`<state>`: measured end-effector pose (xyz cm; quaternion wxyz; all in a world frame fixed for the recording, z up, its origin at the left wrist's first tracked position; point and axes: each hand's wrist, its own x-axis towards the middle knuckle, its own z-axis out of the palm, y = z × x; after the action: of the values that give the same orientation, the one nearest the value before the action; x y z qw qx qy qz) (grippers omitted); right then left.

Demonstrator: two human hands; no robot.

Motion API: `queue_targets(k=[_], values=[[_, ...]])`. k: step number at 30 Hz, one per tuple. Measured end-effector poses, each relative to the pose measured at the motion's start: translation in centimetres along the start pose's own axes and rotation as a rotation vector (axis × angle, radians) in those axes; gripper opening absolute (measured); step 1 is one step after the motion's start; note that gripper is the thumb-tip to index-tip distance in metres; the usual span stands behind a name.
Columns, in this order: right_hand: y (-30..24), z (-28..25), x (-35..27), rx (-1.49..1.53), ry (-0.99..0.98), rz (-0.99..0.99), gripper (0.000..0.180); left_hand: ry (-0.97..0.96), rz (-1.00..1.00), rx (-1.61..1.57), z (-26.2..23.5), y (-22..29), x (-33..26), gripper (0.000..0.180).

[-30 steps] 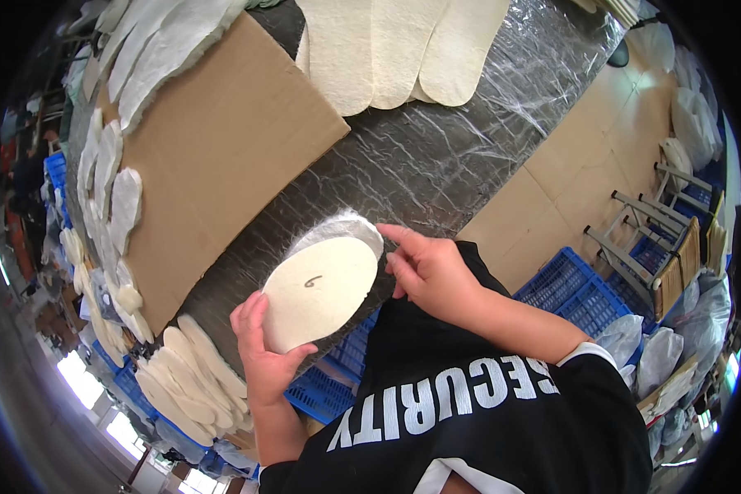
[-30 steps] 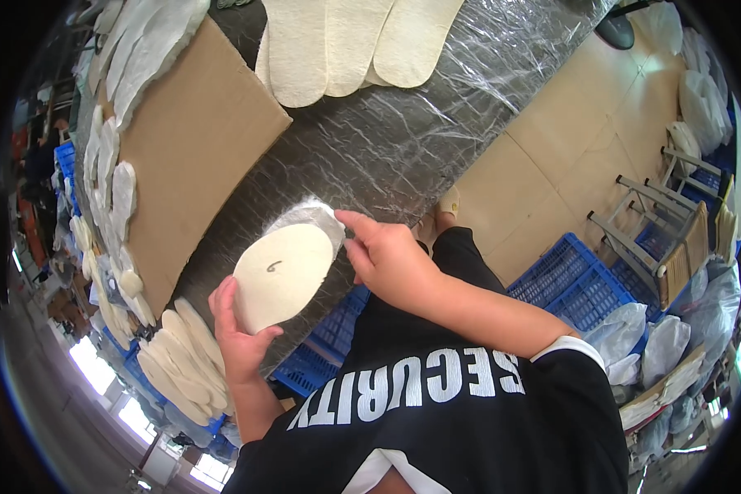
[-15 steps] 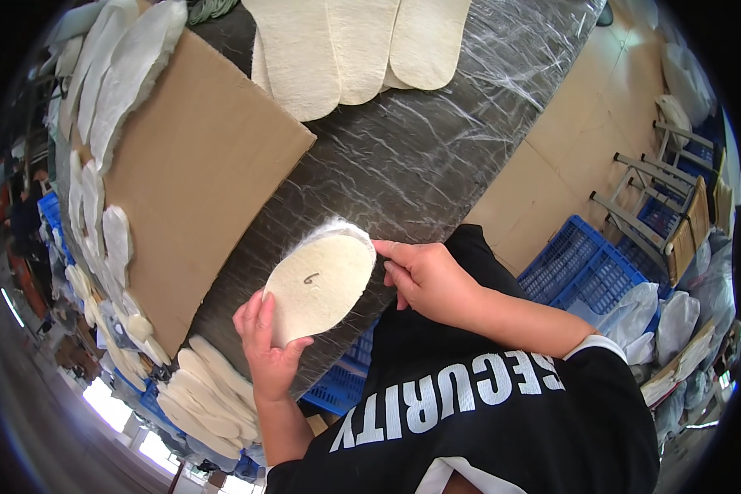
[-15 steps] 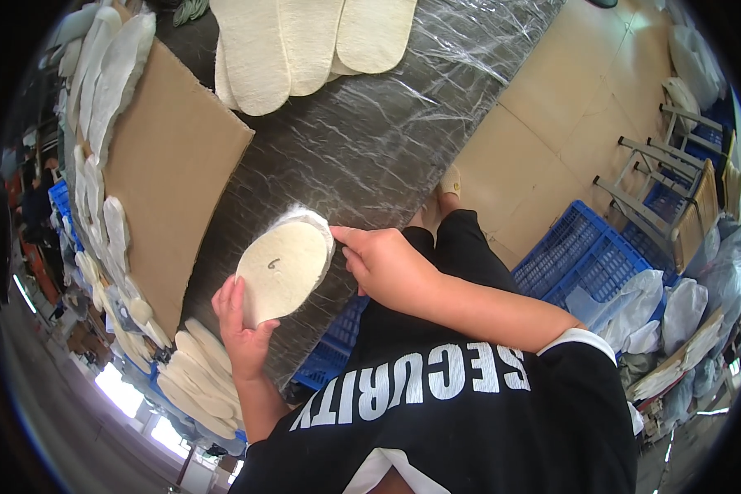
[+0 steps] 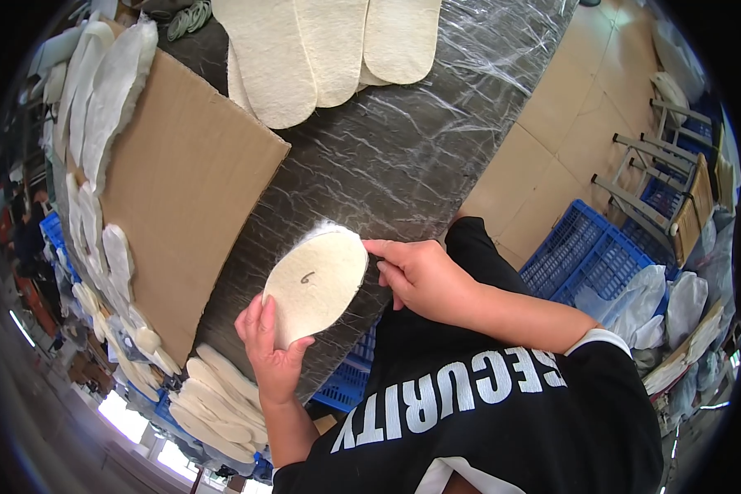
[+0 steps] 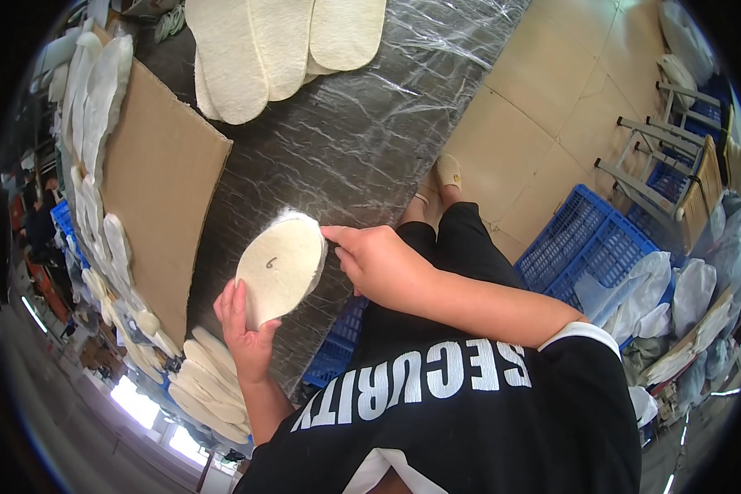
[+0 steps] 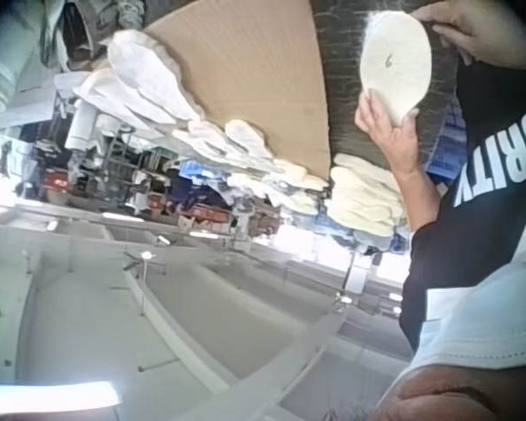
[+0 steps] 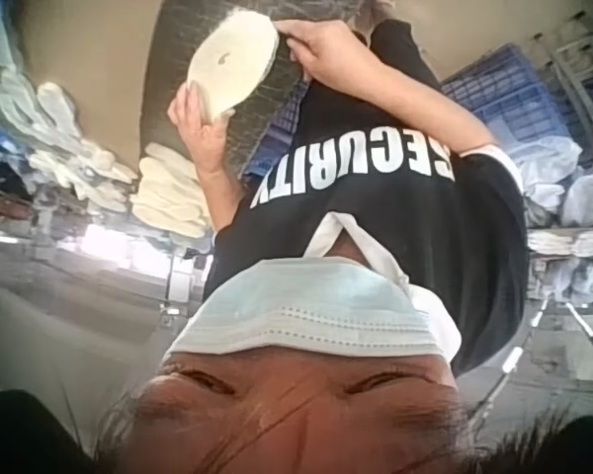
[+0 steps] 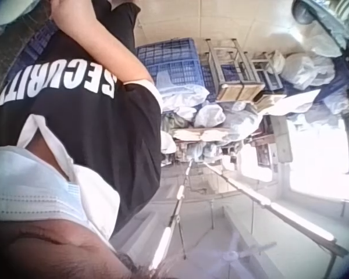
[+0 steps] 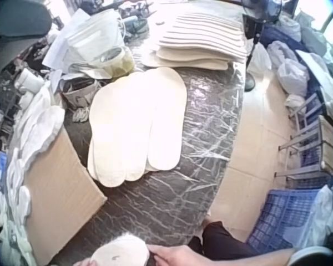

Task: Inspecting and peeling/attaching components of shoe insoles on a production table.

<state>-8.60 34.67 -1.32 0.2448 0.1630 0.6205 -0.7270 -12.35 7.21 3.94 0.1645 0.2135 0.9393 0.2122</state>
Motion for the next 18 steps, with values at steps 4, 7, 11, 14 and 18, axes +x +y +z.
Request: queue_targets(k=[4,7,11,14,18], values=[[0.1,0.0,0.0,-0.001,0.002,-0.005,0.033,-0.006,-0.001,0.010,-0.1,0.2,0.2,0.076],[0.1,-0.1,0.0,0.004,0.002,-0.004,0.033,-0.018,0.000,0.021,-0.1,0.4,0.5,0.076],[0.1,-0.2,0.0,-0.005,-0.054,0.033,0.039,-0.036,-0.006,0.039,-0.2,0.5,0.6,0.076],[0.1,-0.2,0.0,0.009,-0.052,0.034,0.037,-0.042,-0.005,0.059,-0.2,0.6,0.7,0.075],[0.9,0.3,-0.7,0.002,0.024,-0.002,0.032,-0.051,-0.011,0.083,-0.3,1.1,0.9,0.073]])
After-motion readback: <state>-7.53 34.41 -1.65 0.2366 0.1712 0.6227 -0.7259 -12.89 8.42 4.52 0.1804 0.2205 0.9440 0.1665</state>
